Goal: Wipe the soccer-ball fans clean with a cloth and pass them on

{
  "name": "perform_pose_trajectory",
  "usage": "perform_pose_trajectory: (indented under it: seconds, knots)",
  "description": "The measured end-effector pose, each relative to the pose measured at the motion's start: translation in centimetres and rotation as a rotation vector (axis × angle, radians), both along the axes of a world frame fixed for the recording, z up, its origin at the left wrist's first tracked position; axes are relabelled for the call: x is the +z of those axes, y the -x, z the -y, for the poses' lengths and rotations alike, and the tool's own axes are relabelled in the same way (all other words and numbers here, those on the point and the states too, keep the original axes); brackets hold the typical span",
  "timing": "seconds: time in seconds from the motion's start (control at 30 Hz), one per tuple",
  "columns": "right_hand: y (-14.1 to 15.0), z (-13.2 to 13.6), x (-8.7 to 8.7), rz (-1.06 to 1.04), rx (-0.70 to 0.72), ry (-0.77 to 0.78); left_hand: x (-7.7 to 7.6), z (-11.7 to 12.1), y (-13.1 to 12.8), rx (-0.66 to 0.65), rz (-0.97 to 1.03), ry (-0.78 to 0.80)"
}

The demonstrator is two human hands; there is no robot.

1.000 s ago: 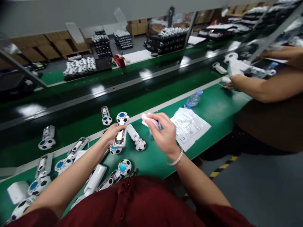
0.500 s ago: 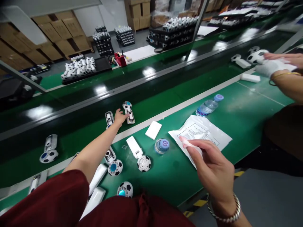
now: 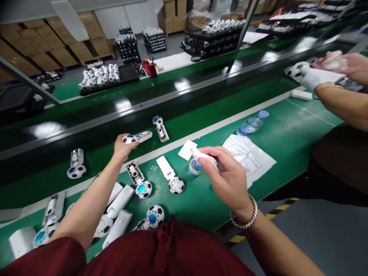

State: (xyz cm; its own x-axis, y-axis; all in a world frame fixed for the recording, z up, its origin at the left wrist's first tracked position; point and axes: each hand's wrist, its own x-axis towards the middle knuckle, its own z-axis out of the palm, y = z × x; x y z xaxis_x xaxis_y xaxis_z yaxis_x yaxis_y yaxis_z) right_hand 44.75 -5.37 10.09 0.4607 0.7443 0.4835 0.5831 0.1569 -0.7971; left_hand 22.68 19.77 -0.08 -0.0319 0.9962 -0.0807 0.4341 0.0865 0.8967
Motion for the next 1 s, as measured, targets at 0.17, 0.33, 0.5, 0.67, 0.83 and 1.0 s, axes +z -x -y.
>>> perform_pose_trajectory:
  seconds: [0.17, 0.33, 0.5, 0.67, 0.83, 1.0]
  knots:
    - [2.6, -0.9, 1.0, 0.040, 0.190, -0.026, 5.9, 5.8, 3.4, -0.128, 0.651, -0.137]
    - [5.4, -2.6, 1.1, 0.045, 0.355, -0.094, 8.0, 12.9, 3.3, -0.109, 1.069, 0.223]
    - [6.7, -3.2, 0.7, 0.249, 0.427, -0.191, 7.9, 17.6, 1.9, -0.187, 1.020, 0.495]
    - [7.8, -2.7, 0.3, 0.401, 0.500, -0.207, 7.9, 19.1, 1.4, -0.176, 0.923, 0.485]
    - [8.4, -2.8, 0.2, 0.552, 0.525, -0.236, 8.5, 19.4, 0.8, -0.176, 0.943, 0.512]
    - [8.6, -3.3, 0.4, 0.633, 0.487, -0.161, 8.4, 19.5, 0.8, -0.192, 0.887, 0.526]
